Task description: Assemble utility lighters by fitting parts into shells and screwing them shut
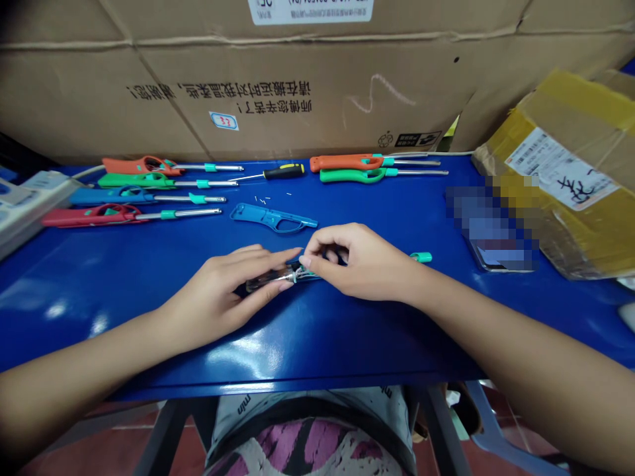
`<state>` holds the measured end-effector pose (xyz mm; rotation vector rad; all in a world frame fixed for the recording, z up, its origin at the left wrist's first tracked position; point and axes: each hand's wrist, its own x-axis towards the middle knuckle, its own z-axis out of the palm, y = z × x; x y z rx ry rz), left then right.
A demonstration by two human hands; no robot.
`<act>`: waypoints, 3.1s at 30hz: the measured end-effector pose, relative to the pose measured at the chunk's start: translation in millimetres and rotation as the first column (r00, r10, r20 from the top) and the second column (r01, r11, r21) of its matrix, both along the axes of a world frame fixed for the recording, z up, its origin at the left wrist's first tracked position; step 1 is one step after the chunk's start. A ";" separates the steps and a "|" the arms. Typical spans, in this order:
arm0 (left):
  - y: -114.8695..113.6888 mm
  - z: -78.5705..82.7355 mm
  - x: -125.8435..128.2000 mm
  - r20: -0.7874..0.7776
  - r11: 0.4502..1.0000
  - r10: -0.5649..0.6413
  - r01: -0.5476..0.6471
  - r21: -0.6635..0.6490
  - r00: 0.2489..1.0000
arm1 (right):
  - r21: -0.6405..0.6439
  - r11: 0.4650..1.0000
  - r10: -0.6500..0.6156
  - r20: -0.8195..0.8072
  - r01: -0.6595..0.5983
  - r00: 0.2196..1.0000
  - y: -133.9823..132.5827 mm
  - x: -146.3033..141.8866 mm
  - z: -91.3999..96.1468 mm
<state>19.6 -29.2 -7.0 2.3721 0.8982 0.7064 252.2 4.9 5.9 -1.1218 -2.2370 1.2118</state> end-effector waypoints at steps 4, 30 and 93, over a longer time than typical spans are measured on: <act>2.2 -3.2 -2.8 -0.023 0.992 0.011 -0.008 0.124 1.000 | 0.002 0.999 -0.045 -0.012 0.045 0.999 0.9 0.1 -0.1; 8.2 -5.8 -2.5 0.100 0.993 0.107 -0.111 0.042 0.989 | 0.488 0.865 0.083 0.096 -0.119 0.992 -6.4 -3.4 -13.5; 12.3 -3.7 -7.7 -0.053 0.974 0.134 -0.142 -0.177 0.990 | 0.343 0.939 -0.013 0.049 -0.004 0.999 -1.0 -1.4 -15.2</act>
